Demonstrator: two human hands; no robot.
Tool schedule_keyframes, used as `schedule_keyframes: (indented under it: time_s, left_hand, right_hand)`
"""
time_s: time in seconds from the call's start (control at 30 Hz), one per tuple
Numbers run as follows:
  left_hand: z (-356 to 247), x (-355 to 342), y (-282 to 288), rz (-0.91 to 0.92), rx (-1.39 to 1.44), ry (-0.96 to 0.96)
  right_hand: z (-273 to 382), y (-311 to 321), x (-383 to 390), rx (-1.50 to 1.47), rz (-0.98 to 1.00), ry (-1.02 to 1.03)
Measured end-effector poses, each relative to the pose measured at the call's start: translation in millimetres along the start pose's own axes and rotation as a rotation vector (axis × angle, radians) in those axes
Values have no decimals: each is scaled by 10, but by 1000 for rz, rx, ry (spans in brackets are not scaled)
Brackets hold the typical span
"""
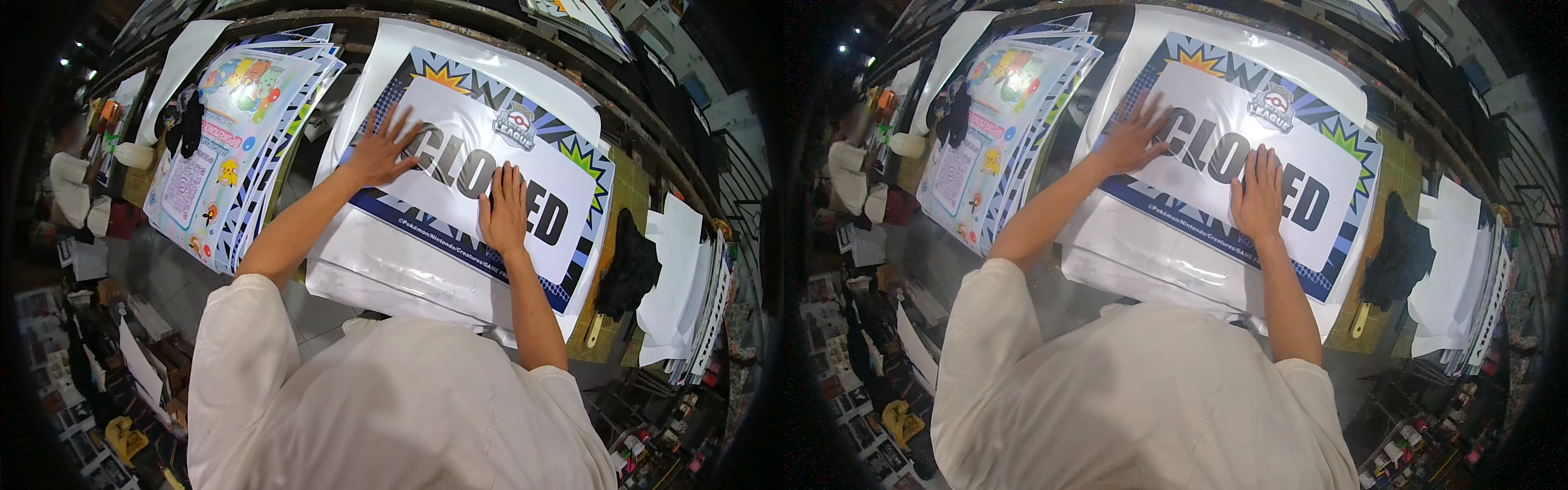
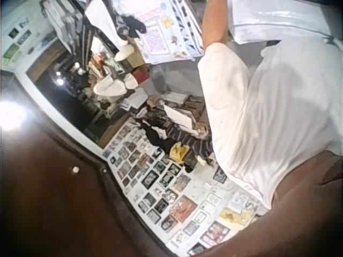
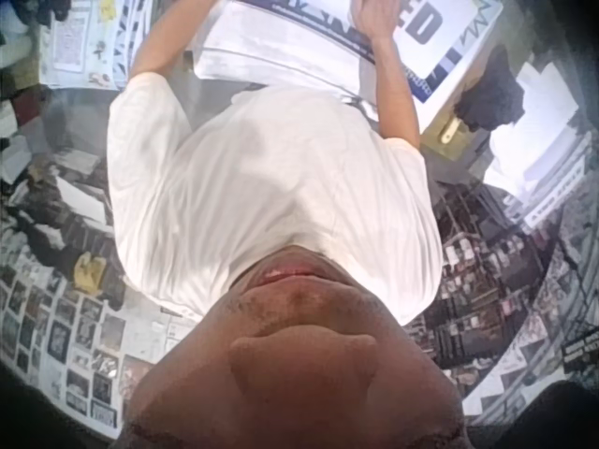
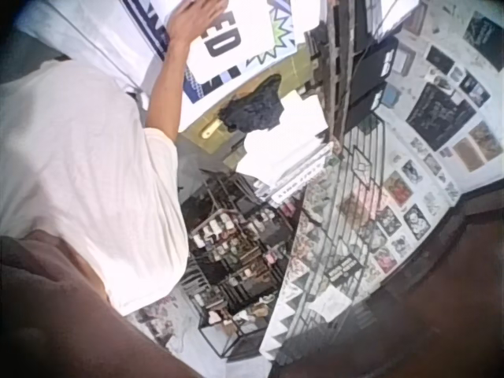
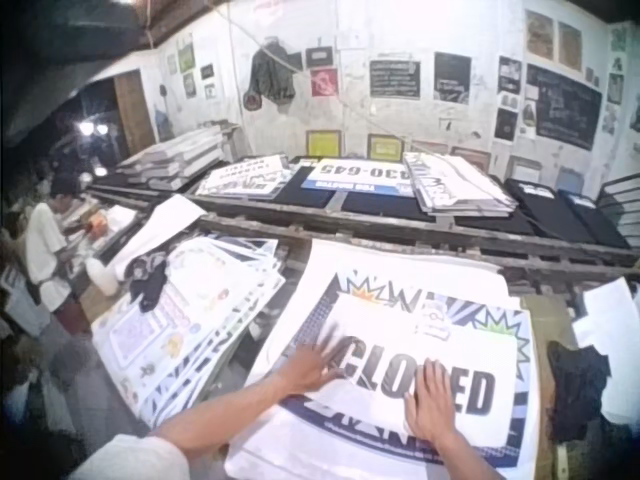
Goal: The person applies a 'CLOSED' sign to a flat surface, smoothing it with a cloth and a squeegee. They then apply a 'STAFF ONLY' sign to a black surface, using a spray bottle and a squeegee to ensure adhesion. Finally, they return to the 'CLOSED' sign to smooth it further.
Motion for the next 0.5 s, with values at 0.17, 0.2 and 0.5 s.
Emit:
schedule_keyframes:
  time_s: [0.17, 0.2, 0.5]
  left_hand:
    - [435, 387, 214, -245, 312, 658]
    - [461, 468, 279, -242, 369, 773]
    - [496, 910, 492, 255, 414, 1005]
  right_hand:
    - [-5, -3, 3, -6, 22, -22]
    - [-19, -7, 6, -6, 21, -25]
    - [-29, 2, 9, -7, 20, -12]
Point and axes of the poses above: each hand's wrist, its own x-axis away from the middle knuckle, its own y-axis out of the back of the hand, z = x × y, the point moved 3 cm from there along -x, towards the middle knuckle, and after that the axes turned 2 degrees about x, right-handed, at the moved point
